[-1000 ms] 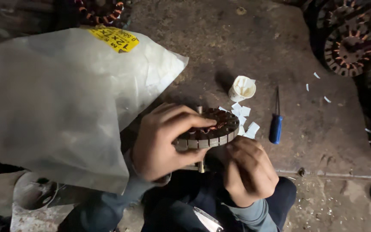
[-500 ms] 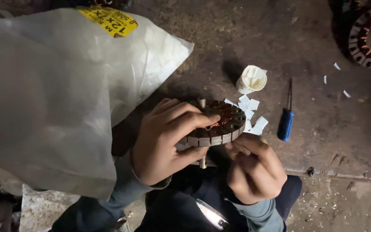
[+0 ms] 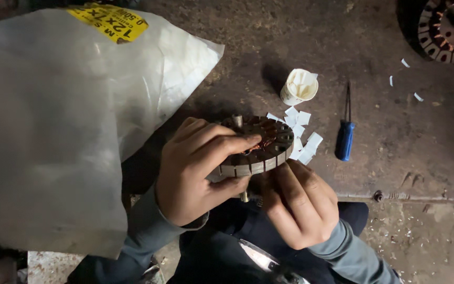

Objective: The person inserts small white insulating pieces into the slots of a circular motor stator. They use a screwdriver to push the pieces into place and rotate the stator to access different slots.

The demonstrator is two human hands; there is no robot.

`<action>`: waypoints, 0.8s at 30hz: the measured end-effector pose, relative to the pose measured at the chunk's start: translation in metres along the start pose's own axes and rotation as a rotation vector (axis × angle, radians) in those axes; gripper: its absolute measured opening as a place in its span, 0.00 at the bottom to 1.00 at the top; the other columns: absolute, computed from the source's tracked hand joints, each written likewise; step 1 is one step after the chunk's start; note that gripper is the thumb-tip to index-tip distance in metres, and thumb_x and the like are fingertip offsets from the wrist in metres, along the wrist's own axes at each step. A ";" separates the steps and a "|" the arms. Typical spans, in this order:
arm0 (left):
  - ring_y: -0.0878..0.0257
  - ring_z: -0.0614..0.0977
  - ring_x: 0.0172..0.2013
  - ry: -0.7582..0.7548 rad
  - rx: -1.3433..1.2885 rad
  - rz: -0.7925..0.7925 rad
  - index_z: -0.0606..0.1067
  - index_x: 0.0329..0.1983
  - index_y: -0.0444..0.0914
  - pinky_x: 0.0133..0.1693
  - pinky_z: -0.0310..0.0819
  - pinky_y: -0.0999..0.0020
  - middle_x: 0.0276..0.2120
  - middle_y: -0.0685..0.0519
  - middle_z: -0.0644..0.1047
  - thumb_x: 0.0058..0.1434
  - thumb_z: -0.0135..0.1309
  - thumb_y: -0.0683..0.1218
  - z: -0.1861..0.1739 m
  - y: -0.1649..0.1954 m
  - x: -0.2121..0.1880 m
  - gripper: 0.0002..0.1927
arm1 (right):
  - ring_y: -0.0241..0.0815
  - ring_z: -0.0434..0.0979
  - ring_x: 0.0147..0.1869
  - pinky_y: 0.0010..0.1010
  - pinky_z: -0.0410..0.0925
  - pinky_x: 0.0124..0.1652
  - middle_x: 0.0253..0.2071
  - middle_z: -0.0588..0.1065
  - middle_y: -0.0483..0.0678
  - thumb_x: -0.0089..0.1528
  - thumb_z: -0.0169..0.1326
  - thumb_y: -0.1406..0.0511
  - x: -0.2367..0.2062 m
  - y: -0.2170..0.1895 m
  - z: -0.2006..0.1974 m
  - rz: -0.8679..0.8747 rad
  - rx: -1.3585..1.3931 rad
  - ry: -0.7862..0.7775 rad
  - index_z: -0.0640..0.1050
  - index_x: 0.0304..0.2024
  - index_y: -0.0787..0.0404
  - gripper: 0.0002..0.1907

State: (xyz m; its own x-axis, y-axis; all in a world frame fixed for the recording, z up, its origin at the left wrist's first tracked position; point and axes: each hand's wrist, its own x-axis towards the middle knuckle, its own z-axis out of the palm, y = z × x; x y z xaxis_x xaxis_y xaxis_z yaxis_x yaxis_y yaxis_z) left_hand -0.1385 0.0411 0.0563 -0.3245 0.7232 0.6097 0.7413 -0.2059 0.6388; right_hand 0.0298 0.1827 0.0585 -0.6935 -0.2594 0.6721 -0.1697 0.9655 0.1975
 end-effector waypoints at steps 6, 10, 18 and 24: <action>0.54 0.80 0.42 -0.009 0.017 0.013 0.77 0.53 0.38 0.48 0.71 0.59 0.42 0.52 0.79 0.55 0.65 0.42 -0.001 0.000 0.001 0.22 | 0.56 0.82 0.42 0.36 0.78 0.40 0.40 0.77 0.63 0.55 0.65 0.76 0.004 -0.012 0.001 0.030 -0.121 -0.011 0.79 0.34 0.71 0.07; 0.51 0.79 0.44 -0.028 0.014 0.060 0.76 0.54 0.37 0.48 0.71 0.57 0.43 0.49 0.78 0.54 0.64 0.42 -0.005 -0.002 0.002 0.23 | 0.57 0.82 0.39 0.36 0.77 0.36 0.36 0.77 0.62 0.51 0.63 0.75 0.006 -0.022 0.015 0.114 -0.128 0.067 0.79 0.31 0.70 0.07; 0.51 0.79 0.42 -0.039 0.018 0.079 0.76 0.53 0.37 0.48 0.72 0.58 0.43 0.49 0.78 0.52 0.64 0.43 -0.004 -0.007 0.004 0.24 | 0.55 0.80 0.39 0.39 0.76 0.38 0.38 0.75 0.58 0.55 0.64 0.71 -0.005 -0.003 0.019 0.059 0.084 0.106 0.80 0.38 0.73 0.11; 0.51 0.79 0.43 -0.019 -0.010 0.089 0.76 0.52 0.36 0.49 0.73 0.58 0.43 0.49 0.78 0.50 0.65 0.44 -0.001 -0.011 0.002 0.25 | 0.53 0.77 0.37 0.40 0.73 0.35 0.36 0.73 0.54 0.49 0.64 0.68 0.004 -0.004 0.017 0.104 0.131 0.095 0.79 0.36 0.70 0.14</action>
State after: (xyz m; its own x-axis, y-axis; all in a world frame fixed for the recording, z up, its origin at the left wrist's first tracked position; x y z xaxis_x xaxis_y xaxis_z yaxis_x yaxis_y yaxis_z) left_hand -0.1480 0.0440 0.0515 -0.2460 0.7143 0.6551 0.7610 -0.2762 0.5870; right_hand 0.0161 0.1781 0.0486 -0.6436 -0.1531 0.7499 -0.1950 0.9803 0.0328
